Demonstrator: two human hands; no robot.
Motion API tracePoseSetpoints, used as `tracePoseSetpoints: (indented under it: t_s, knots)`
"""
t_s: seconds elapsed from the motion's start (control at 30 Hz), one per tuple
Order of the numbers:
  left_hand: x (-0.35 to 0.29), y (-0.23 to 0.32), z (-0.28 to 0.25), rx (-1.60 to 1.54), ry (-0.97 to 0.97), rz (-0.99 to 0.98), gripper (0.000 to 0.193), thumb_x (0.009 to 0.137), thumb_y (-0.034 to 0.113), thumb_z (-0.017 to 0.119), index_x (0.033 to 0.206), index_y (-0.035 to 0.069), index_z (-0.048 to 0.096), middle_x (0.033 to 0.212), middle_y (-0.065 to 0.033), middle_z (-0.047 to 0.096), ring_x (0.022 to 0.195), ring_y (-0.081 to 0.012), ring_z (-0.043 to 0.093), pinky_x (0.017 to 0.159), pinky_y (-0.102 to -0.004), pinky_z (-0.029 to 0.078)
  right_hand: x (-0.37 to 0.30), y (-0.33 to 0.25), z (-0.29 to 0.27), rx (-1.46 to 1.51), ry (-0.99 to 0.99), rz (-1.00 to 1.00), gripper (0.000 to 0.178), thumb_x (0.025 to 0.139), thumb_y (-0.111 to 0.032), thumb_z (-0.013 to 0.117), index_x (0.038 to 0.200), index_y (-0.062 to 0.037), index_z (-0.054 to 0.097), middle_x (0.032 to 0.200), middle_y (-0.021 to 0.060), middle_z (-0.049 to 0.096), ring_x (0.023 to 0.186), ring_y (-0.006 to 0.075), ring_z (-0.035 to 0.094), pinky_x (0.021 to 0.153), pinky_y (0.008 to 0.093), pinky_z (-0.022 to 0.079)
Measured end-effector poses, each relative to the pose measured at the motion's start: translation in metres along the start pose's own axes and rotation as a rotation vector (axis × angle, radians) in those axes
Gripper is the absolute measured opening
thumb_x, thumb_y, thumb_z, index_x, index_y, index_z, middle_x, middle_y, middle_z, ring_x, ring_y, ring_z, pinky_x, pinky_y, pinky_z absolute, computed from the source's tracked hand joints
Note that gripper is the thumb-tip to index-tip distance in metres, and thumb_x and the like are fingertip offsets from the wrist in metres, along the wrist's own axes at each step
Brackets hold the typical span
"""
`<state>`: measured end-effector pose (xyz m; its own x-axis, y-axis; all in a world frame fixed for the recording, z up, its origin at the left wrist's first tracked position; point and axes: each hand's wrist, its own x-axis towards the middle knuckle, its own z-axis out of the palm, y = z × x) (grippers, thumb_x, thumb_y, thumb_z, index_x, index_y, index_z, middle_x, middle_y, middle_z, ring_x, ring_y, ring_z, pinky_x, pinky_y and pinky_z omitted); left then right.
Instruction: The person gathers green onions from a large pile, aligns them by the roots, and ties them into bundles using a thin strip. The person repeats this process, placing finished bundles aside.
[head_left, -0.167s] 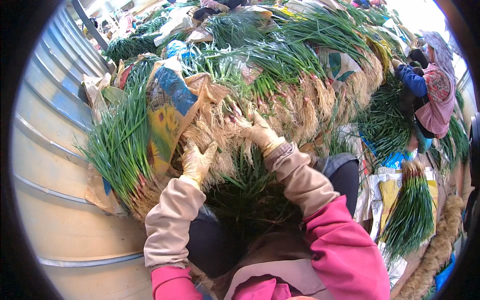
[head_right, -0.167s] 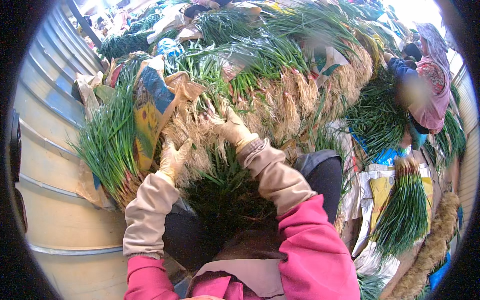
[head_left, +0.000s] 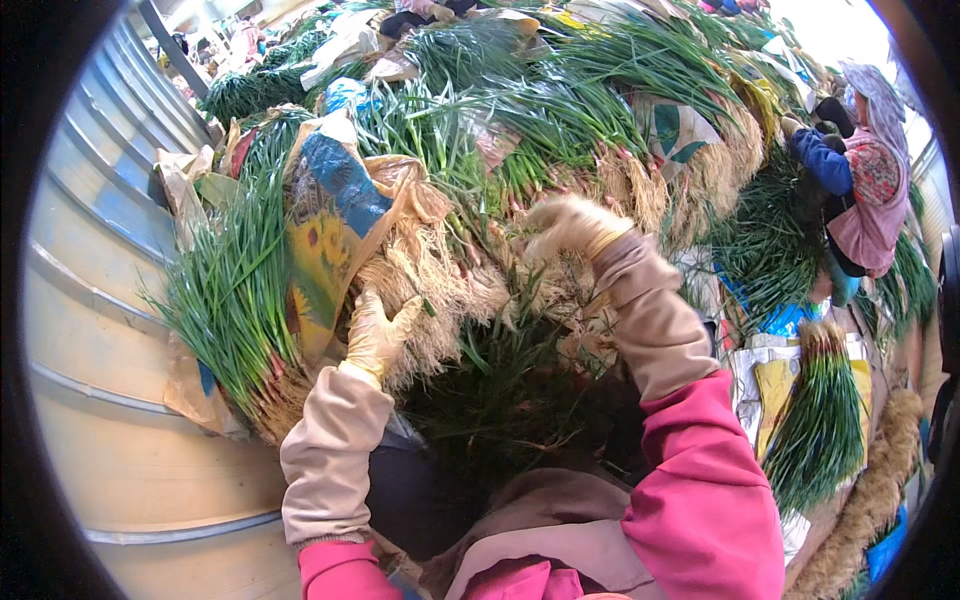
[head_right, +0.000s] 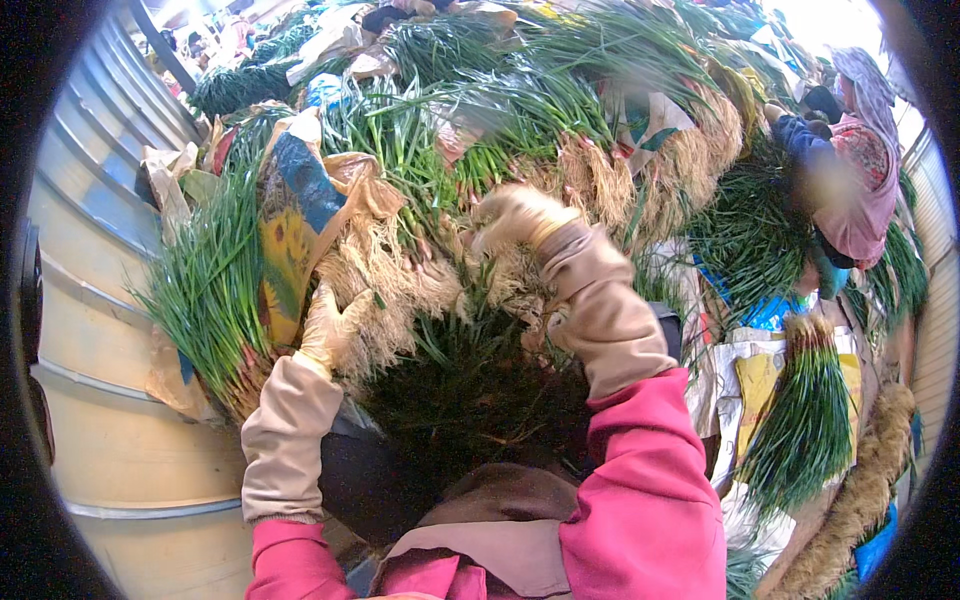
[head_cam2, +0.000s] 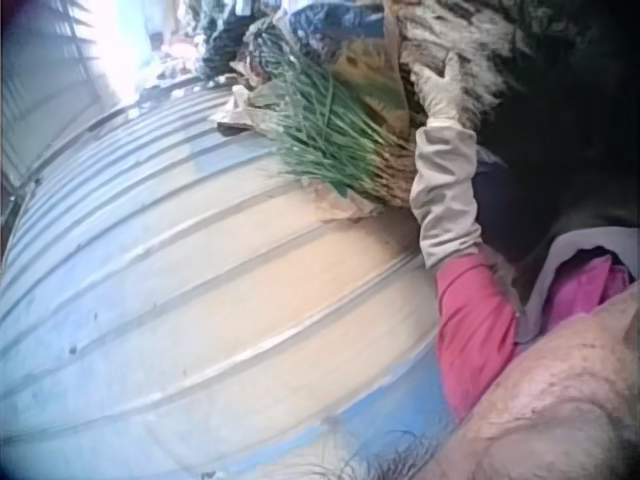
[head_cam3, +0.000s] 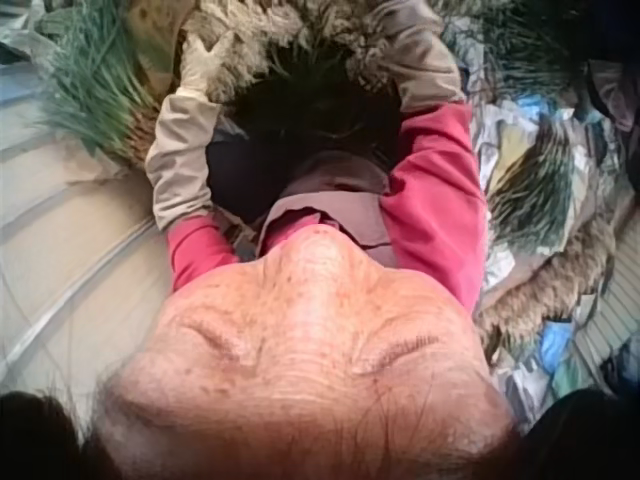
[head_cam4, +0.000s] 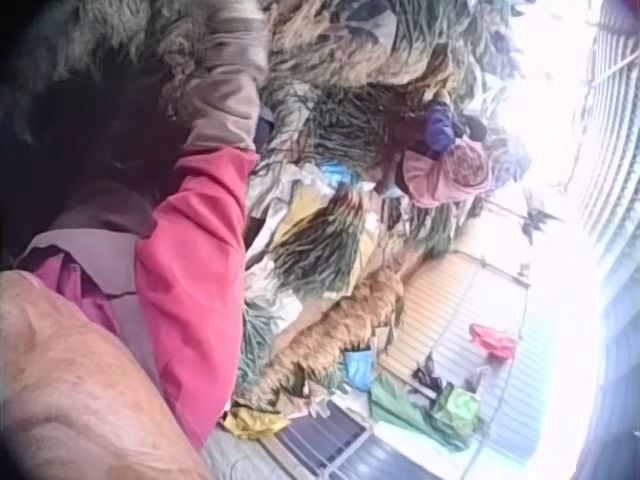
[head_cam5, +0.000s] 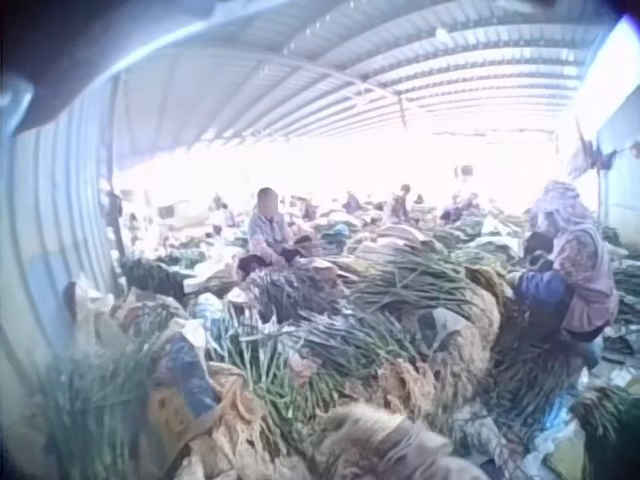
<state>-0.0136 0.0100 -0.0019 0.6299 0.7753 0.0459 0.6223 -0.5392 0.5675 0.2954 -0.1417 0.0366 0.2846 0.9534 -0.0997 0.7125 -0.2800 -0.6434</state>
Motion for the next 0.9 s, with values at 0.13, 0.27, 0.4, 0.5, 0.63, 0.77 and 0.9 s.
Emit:
tracePoseSetpoints:
  t_s: [0.13,0.27,0.4,0.5,0.63,0.77,0.9]
  knots:
    - [0.004,-0.001,-0.003,0.193,0.038,0.031,0.084,0.076,0.053,0.061,0.129,-0.006,0.032,0.128,-0.0307,0.040,0.116,-0.0422,0.043,0.097,-0.0436,0.035,0.009,0.076,-0.065,-0.237,1.000,0.204,0.082,0.052,-0.026,0.087,0.121,-0.0014,0.049,0.111,0.0166,0.057,0.102,0.0259,0.054,0.086,0.0329,0.045]
    - [-0.010,0.039,-0.014,0.422,0.106,0.032,0.076,0.075,0.045,0.066,0.124,-0.004,0.037,0.112,-0.0248,0.050,0.103,-0.0375,0.052,0.087,-0.0424,0.042,0.015,0.175,-0.062,-0.086,0.913,0.600,0.087,0.055,-0.029,0.084,0.128,-0.0049,0.041,0.121,0.0180,0.051,0.107,0.0272,0.052,0.087,0.0367,0.044]
    - [-0.008,0.066,-0.008,0.045,0.172,0.329,0.047,0.079,0.024,0.067,0.115,0.004,0.044,0.095,-0.0139,0.053,0.080,-0.0233,0.056,0.071,-0.0327,0.047,0.039,0.194,-0.060,0.138,0.838,0.576,0.073,0.066,-0.028,0.074,0.128,-0.0067,0.041,0.124,0.0162,0.049,0.109,0.0268,0.050,0.089,0.0419,0.041]
    - [0.010,0.103,0.015,-0.563,-0.189,0.296,0.044,0.085,0.021,0.062,0.119,0.001,0.043,0.097,-0.0115,0.054,0.077,-0.0151,0.052,0.067,-0.0304,0.046,0.059,0.196,-0.058,0.539,0.867,0.452,0.062,0.074,-0.027,0.066,0.128,-0.0081,0.042,0.126,0.0149,0.048,0.111,0.0264,0.050,0.091,0.0458,0.039]
    - [0.062,0.156,0.059,-0.885,-0.453,0.068,0.062,0.083,0.029,0.065,0.128,-0.003,0.036,0.113,-0.0168,0.053,0.097,-0.0212,0.053,0.082,-0.0304,0.045,0.082,0.205,-0.050,1.784,0.589,0.038,0.048,0.085,-0.027,0.057,0.128,-0.0100,0.042,0.129,0.0131,0.046,0.113,0.0260,0.049,0.094,0.0509,0.036]
    - [0.117,0.139,0.105,-1.332,-0.425,-0.246,0.081,0.080,0.040,0.067,0.134,-0.005,0.027,0.128,-0.0217,0.042,0.117,-0.0323,0.044,0.092,-0.0432,0.042,0.055,0.081,-0.023,2.145,0.256,-0.008,0.038,0.089,-0.028,0.054,0.123,-0.0111,0.047,0.123,0.0110,0.051,0.111,0.0261,0.050,0.093,0.0462,0.039]
    - [0.139,0.138,0.104,-1.497,-0.555,-0.321,0.054,0.084,0.034,0.063,0.121,0.000,0.045,0.111,-0.0173,0.054,0.096,-0.0278,0.056,0.082,-0.0404,0.051,0.045,0.023,0.037,2.159,0.189,0.128,0.042,0.081,-0.031,0.065,0.115,-0.0111,0.051,0.109,0.0064,0.057,0.098,0.0222,0.054,0.084,0.0361,0.045]
